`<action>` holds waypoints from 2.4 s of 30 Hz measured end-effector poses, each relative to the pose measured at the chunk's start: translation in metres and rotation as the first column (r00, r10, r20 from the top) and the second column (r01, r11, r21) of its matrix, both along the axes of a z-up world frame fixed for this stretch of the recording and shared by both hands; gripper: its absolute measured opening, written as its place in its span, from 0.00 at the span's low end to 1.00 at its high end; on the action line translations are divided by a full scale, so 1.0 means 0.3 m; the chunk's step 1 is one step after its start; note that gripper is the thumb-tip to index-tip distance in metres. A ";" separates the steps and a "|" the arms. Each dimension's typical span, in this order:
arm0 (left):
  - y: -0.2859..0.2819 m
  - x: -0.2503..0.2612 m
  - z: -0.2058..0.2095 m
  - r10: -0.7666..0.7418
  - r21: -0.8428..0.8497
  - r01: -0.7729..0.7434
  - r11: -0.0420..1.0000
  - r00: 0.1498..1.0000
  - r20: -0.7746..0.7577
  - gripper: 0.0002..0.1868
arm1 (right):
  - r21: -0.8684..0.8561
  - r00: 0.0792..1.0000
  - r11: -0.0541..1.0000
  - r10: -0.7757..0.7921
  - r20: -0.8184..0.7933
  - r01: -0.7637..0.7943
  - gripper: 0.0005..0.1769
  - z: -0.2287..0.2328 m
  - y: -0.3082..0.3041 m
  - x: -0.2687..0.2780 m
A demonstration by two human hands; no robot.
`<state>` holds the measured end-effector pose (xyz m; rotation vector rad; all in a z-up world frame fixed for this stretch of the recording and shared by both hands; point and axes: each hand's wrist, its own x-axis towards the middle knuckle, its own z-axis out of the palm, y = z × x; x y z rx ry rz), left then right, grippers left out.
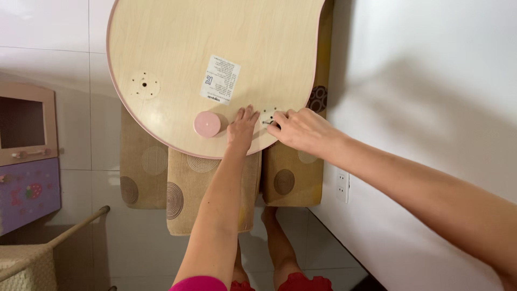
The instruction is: The person uses a screwdriver to tighten screws into the underside of a light-colored wooden table. They work on multiple screw holes at the corners of the tabletop, securing white plastic inserts.
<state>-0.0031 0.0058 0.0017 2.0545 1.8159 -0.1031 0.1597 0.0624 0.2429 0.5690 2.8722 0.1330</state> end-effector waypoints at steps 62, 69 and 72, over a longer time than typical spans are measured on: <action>-0.448 -0.923 0.738 0.153 -0.065 -0.147 0.987 0.733 0.663 0.28 | -0.558 0.209 0.233 -0.972 -0.107 0.796 0.24 0.338 -0.356 -0.509; -0.396 -1.499 0.916 -0.034 0.093 -0.057 0.994 0.648 0.761 0.28 | -0.883 -0.189 -0.234 -0.924 0.332 -0.406 0.21 0.192 -0.616 -1.150; -0.347 -1.721 1.020 -0.018 0.050 -0.030 0.998 0.650 0.760 0.29 | -0.821 -0.165 -0.279 -0.899 0.406 -0.499 0.17 0.210 -0.625 -1.414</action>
